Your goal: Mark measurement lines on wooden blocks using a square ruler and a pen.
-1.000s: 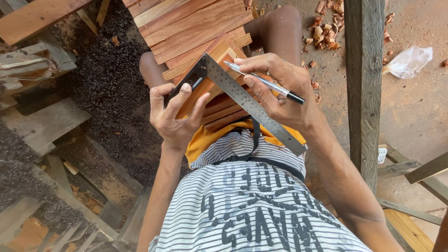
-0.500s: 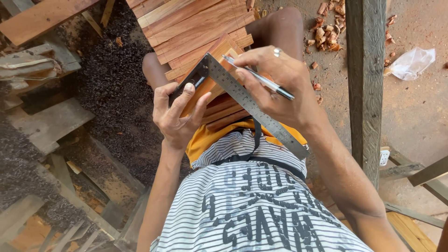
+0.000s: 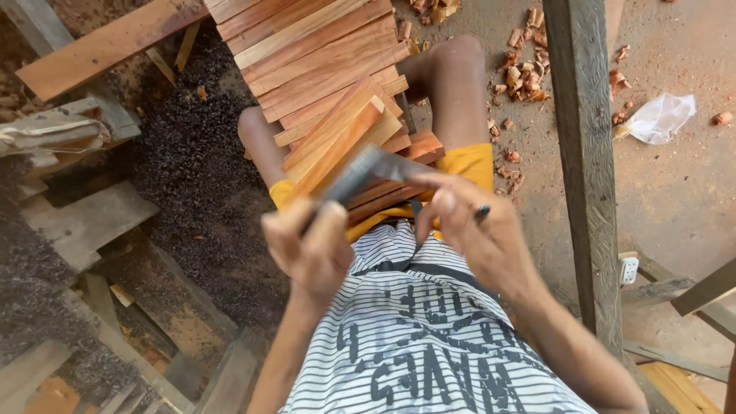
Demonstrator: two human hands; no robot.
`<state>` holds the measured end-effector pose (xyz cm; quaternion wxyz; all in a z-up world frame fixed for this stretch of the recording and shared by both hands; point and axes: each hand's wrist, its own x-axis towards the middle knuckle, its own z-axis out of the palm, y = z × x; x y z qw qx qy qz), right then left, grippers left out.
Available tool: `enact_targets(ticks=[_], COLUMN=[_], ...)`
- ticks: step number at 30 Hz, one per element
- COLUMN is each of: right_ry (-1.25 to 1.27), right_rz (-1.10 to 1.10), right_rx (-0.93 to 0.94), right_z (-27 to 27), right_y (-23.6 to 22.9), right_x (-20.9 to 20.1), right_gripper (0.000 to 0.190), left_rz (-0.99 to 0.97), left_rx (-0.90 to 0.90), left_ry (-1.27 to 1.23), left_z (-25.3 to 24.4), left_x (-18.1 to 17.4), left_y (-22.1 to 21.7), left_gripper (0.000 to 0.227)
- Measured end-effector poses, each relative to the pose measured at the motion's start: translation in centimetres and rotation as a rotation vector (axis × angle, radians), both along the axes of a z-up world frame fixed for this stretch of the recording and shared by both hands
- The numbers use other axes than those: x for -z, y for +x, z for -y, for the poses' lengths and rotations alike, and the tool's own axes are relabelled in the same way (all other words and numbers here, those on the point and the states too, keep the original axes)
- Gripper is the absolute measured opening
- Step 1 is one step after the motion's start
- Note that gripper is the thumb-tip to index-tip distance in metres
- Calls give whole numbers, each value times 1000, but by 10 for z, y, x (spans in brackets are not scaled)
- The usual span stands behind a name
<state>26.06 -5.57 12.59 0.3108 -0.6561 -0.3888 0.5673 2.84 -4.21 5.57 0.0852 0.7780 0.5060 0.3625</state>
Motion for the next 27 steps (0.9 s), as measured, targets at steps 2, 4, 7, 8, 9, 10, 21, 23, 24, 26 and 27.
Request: enact_targets(ticks=[2, 4, 7, 8, 9, 10, 21, 23, 24, 26, 27], right_ry=[9, -51, -74, -51, -46, 1, 23, -21, -27, -47, -49], right_rz=[-491, -547, -326, -49, -46, 147, 73, -137, -130, -170, -166], right_rx=[173, 334, 466, 434, 442, 281, 133, 244, 234, 213, 203], right_z=[13, 30, 47, 52, 50, 48, 36, 29, 28, 23, 19], right_y=[-10, -4, 6, 10, 15, 22, 24, 12, 9, 1, -6], right_x=[-18, -16, -4, 1, 4, 7, 46, 44, 48, 58, 58], right_gripper=[39, 36, 31, 29, 29, 26, 26, 28, 28, 30, 30], left_rz=[297, 278, 123, -6, -3, -152, 1707, 2029, 2042, 1375, 1386], left_rx=[312, 437, 367, 168, 177, 74, -641, -517, -525, -321, -325], left_ry=[-244, -160, -108, -143, -139, -251, -1089, -1225, -1221, -1584, -1580], left_z=[32, 16, -9, -17, -34, -47, 1, 13, 21, 34, 28], left_x=[0, -20, -26, -23, -16, -9, 34, 28, 25, 18, 0], left_y=[5, 27, 38, 39, 30, 21, 25, 34, 33, 31, 36], left_gripper=[21, 33, 50, 56, 56, 49, 38, 48, 48, 64, 64])
